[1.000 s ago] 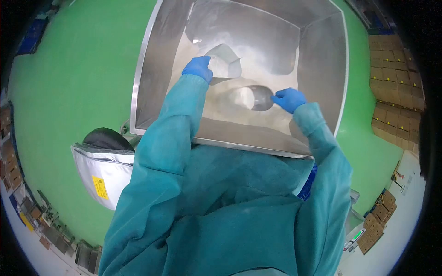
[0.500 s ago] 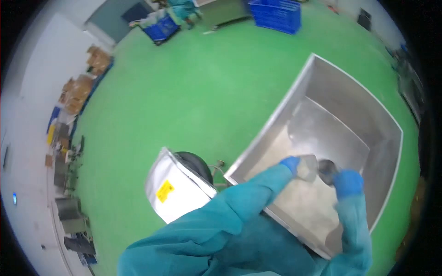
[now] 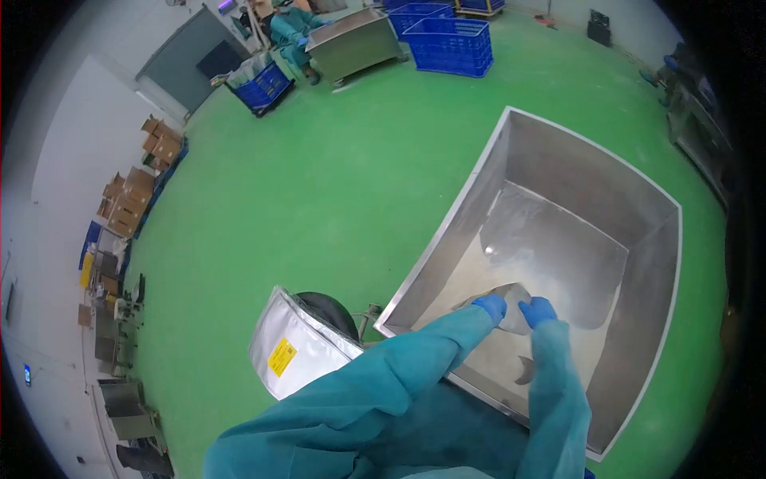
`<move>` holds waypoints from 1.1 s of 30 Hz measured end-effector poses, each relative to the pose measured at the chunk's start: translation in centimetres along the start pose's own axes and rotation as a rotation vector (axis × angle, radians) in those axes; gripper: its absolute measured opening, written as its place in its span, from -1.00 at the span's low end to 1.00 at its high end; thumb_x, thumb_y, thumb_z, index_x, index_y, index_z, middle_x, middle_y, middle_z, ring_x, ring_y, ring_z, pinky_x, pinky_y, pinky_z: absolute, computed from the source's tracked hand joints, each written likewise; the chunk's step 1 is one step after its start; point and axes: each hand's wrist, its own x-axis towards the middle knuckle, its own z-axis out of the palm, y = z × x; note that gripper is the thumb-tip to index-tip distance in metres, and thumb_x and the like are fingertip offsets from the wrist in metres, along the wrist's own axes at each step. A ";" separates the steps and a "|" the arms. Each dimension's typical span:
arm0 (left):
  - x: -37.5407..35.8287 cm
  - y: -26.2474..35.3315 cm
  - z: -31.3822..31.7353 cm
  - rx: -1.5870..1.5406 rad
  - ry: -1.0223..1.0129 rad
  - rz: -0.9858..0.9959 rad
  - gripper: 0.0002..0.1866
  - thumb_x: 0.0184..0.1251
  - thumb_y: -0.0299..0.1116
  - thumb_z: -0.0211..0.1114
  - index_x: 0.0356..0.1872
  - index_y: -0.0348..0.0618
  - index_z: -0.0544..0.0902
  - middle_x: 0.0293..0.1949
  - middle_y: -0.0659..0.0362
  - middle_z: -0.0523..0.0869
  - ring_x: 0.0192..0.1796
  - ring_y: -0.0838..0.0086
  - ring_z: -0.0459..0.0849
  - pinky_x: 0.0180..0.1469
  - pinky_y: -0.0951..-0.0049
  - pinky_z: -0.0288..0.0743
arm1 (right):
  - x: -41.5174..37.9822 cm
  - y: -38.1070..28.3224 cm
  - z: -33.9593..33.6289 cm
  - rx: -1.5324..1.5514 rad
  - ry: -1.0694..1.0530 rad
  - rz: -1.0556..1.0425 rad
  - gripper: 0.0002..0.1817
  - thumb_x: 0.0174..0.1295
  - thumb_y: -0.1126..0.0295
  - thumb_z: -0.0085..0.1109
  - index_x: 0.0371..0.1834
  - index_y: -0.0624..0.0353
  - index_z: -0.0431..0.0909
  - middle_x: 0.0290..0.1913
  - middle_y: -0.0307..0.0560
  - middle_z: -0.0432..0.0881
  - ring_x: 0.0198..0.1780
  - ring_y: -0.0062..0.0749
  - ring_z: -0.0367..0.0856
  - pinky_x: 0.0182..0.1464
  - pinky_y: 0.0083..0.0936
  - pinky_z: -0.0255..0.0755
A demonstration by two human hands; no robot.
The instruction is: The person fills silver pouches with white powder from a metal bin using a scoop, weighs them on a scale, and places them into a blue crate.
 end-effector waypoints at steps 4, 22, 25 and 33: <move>-3.9 -1.7 -4.8 -0.152 0.205 0.098 -0.77 0.11 -0.27 0.17 -0.29 -0.06 0.72 -0.25 -0.08 0.69 -0.18 0.07 0.68 -0.05 0.19 0.53 | -0.7 -0.2 -3.3 -0.091 0.094 -0.098 -0.79 0.02 0.32 0.14 -0.33 0.18 0.62 -0.33 0.17 0.63 -0.23 0.10 0.61 -0.12 -0.18 0.48; -22.2 6.2 -11.5 -0.010 -0.032 0.649 -0.86 0.16 -0.52 0.19 -0.36 -0.31 0.71 -0.44 0.15 0.73 -0.33 0.57 0.65 -0.22 0.52 0.49 | -39.4 -12.0 -6.6 -0.376 0.582 -0.439 -0.65 0.01 0.01 0.19 -0.19 -0.10 0.69 0.05 -0.04 0.58 0.26 -0.10 0.35 0.30 -0.12 0.11; -24.6 8.3 -13.3 -0.298 -0.090 0.650 -0.80 0.21 -0.53 0.15 -0.18 -0.27 0.68 -0.38 0.21 0.69 -0.40 0.64 0.54 -0.34 0.61 0.40 | -32.3 -9.4 -3.0 -0.369 0.368 -0.298 -0.72 0.04 0.11 0.11 -0.30 -0.04 0.69 -0.24 -0.11 0.69 -0.05 -0.16 0.60 0.04 -0.14 0.36; -40.1 12.3 -21.1 -0.626 0.438 0.685 -0.64 0.33 -0.47 0.09 0.15 -0.17 0.52 -0.50 0.32 0.47 -0.48 0.72 0.35 -0.47 0.69 0.23 | -55.3 -13.2 -19.5 -0.234 0.613 -0.076 -0.74 0.01 0.23 0.05 -0.31 -0.02 0.69 -0.33 -0.05 0.68 -0.26 -0.05 0.64 -0.22 -0.20 0.49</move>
